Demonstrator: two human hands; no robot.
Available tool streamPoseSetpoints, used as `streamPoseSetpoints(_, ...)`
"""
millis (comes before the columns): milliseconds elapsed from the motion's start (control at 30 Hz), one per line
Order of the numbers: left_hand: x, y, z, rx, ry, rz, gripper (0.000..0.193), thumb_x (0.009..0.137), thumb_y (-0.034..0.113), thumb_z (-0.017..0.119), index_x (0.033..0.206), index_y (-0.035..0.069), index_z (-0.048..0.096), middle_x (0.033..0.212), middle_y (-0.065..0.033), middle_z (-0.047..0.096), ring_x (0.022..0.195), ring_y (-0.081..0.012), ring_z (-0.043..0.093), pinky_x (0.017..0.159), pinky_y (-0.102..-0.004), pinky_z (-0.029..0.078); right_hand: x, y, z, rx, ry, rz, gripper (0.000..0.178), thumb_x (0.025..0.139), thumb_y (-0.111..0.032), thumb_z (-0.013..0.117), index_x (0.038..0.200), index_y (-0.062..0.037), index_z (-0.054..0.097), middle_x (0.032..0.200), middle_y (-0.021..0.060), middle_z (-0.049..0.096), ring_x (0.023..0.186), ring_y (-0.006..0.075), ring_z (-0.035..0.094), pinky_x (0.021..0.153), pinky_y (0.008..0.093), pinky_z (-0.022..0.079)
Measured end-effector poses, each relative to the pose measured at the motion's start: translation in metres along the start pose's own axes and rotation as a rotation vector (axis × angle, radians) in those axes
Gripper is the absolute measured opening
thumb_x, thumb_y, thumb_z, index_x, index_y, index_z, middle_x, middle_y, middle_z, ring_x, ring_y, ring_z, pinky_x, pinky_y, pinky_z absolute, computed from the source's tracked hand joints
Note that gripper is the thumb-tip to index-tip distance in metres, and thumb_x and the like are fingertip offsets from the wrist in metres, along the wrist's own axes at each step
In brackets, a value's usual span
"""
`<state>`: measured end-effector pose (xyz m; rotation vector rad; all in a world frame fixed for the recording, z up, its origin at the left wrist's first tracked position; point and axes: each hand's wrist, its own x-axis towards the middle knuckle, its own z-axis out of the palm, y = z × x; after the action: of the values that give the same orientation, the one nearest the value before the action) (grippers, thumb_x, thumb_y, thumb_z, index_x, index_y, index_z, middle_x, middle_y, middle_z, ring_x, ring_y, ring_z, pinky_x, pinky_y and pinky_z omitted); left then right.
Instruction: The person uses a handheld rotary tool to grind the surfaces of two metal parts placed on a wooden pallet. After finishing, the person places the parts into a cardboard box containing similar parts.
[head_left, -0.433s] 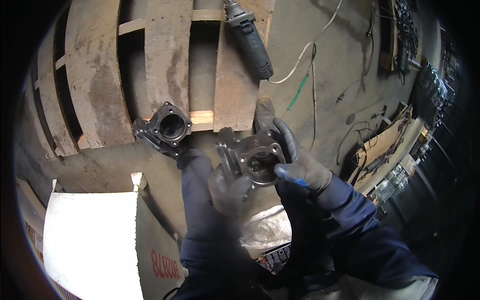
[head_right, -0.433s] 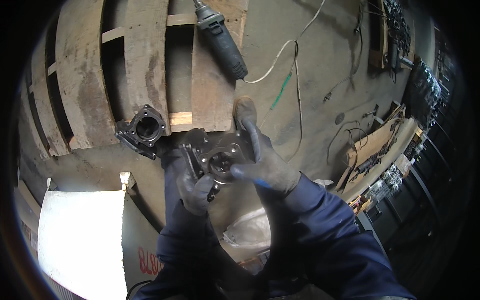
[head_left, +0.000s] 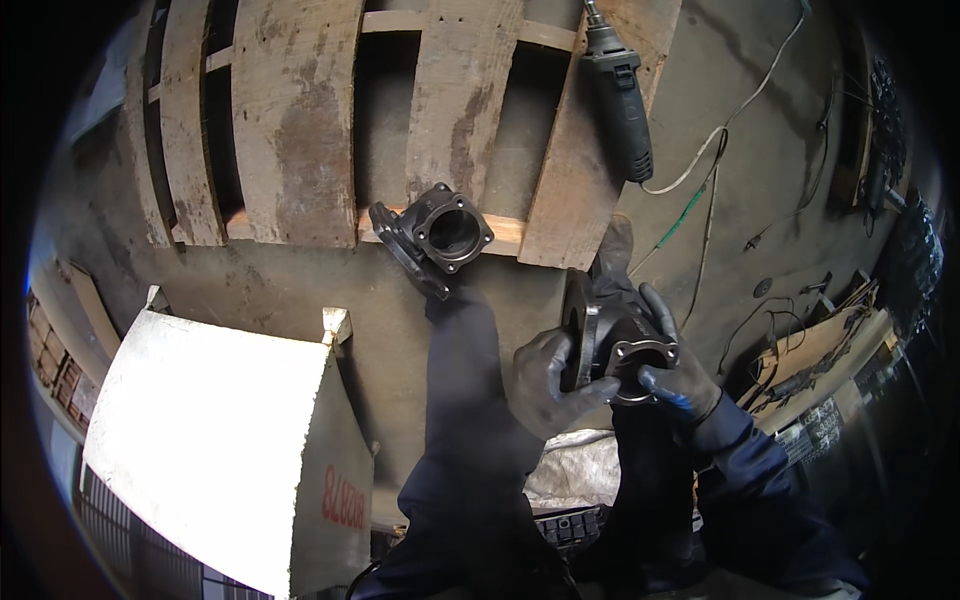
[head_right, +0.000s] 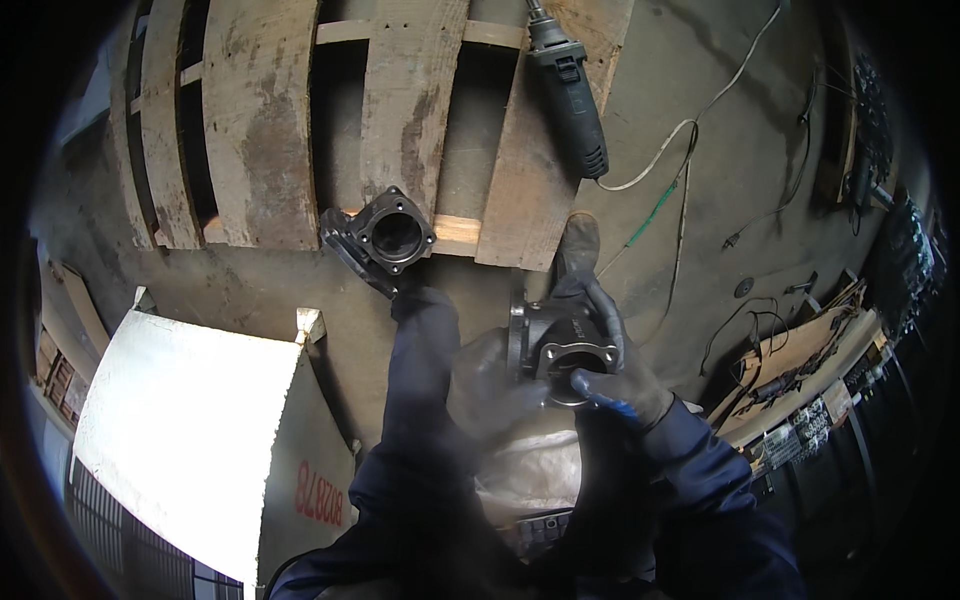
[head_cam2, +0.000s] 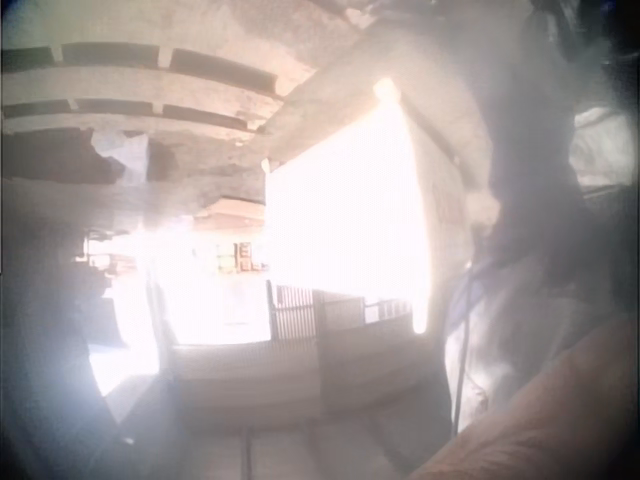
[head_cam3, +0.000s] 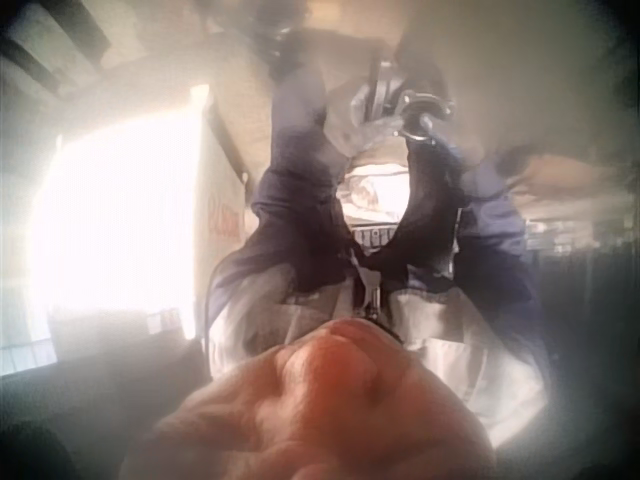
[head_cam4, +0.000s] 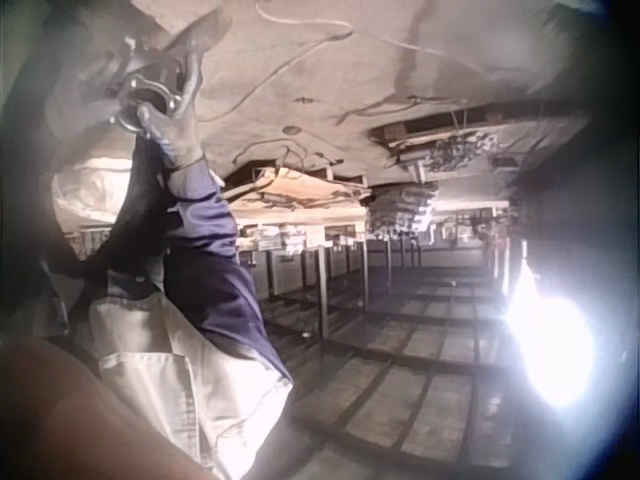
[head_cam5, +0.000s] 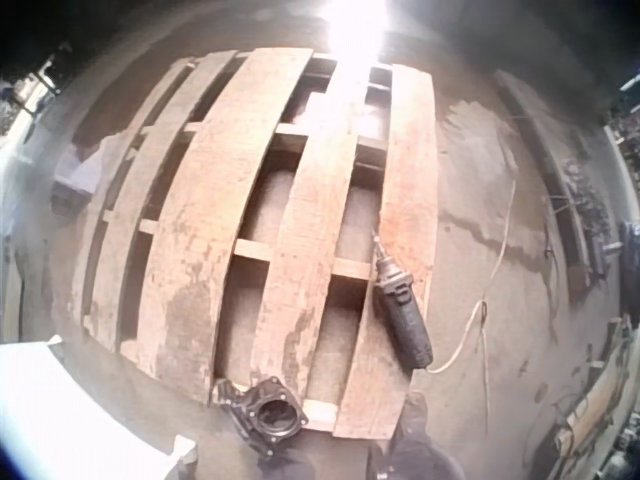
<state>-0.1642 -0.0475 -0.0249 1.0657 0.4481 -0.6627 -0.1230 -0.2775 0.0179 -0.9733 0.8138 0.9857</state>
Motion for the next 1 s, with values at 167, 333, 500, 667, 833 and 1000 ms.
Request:
streamPoseSetpoints(167,-0.001,0.013,0.000,0.091,-0.010,-0.070,0.065,0.082,0.022,0.098,0.134,-0.002,0.067,0.116,-0.0216,0.074,0.088,-0.0302,0.078,0.078,-0.0387,0.063,-0.025,-0.001,0.025,-0.086,0.174,-0.108,0.134,0.080,-0.027,0.096,0.178,-0.0063,0.006,0.166,0.0205,0.045,0.144,0.0303,0.059,0.117,0.0457,0.053)
streamPoseSetpoints(333,0.014,0.048,-0.020,0.259,0.552,-0.206,0.078,0.089,0.026,0.093,0.150,-0.003,0.055,0.130,-0.0261,0.071,0.115,-0.0388,0.076,0.100,-0.0422,0.062,-0.046,0.002,0.039,-0.352,0.412,-0.338,0.130,0.082,-0.024,0.093,0.176,-0.0038,0.007,0.162,0.0203,0.049,0.144,0.0302,0.057,0.119,0.0453,0.051)
streamPoseSetpoints(500,0.093,0.040,-0.041,0.980,0.876,0.033,0.076,0.097,0.041,0.082,0.150,-0.005,0.054,0.132,-0.0297,0.073,0.112,-0.0399,0.078,0.101,-0.0472,0.062,-0.077,-0.012,0.018,-0.771,0.505,-0.380,0.114,0.076,-0.012,0.087,0.172,0.0009,0.027,0.160,0.0241,0.051,0.148,0.0357,0.055,0.122,0.0484,0.047)
streamPoseSetpoints(667,0.137,0.042,-0.059,0.940,0.754,-0.632,0.068,0.097,0.057,0.075,0.134,0.000,0.069,0.117,-0.0276,0.079,0.111,-0.0446,0.077,0.103,-0.0491,0.061,-0.127,-0.017,-0.006,-0.878,0.497,-0.369,0.120,0.079,-0.012,0.096,0.173,-0.0003,0.022,0.162,0.0214,0.050,0.146,0.0326,0.057,0.118,0.0440,0.052)
streamPoseSetpoints(833,0.114,0.035,-0.064,1.131,0.773,-0.416,0.045,0.103,0.049,0.067,0.107,0.005,0.077,0.109,-0.0182,0.081,0.102,-0.0380,0.079,0.089,-0.0534,0.063,-0.190,-0.015,-0.032,-1.034,0.571,-0.322,0.120,0.078,-0.017,0.097,0.172,-0.0007,0.024,0.163,0.0218,0.047,0.148,0.0360,0.053,0.118,0.0479,0.049)
streamPoseSetpoints(1000,0.064,0.049,-0.116,0.544,0.768,-0.367,0.023,0.102,0.024,0.079,0.104,0.001,0.079,0.090,-0.0153,0.077,0.072,-0.0222,0.073,0.065,-0.0381,0.060,-0.265,0.009,-0.066,-1.224,0.633,-0.327,0.128,0.067,-0.028,0.102,0.170,-0.0008,0.031,0.160,0.0241,0.046,0.148,0.0423,0.049,0.119,0.0534,0.044)
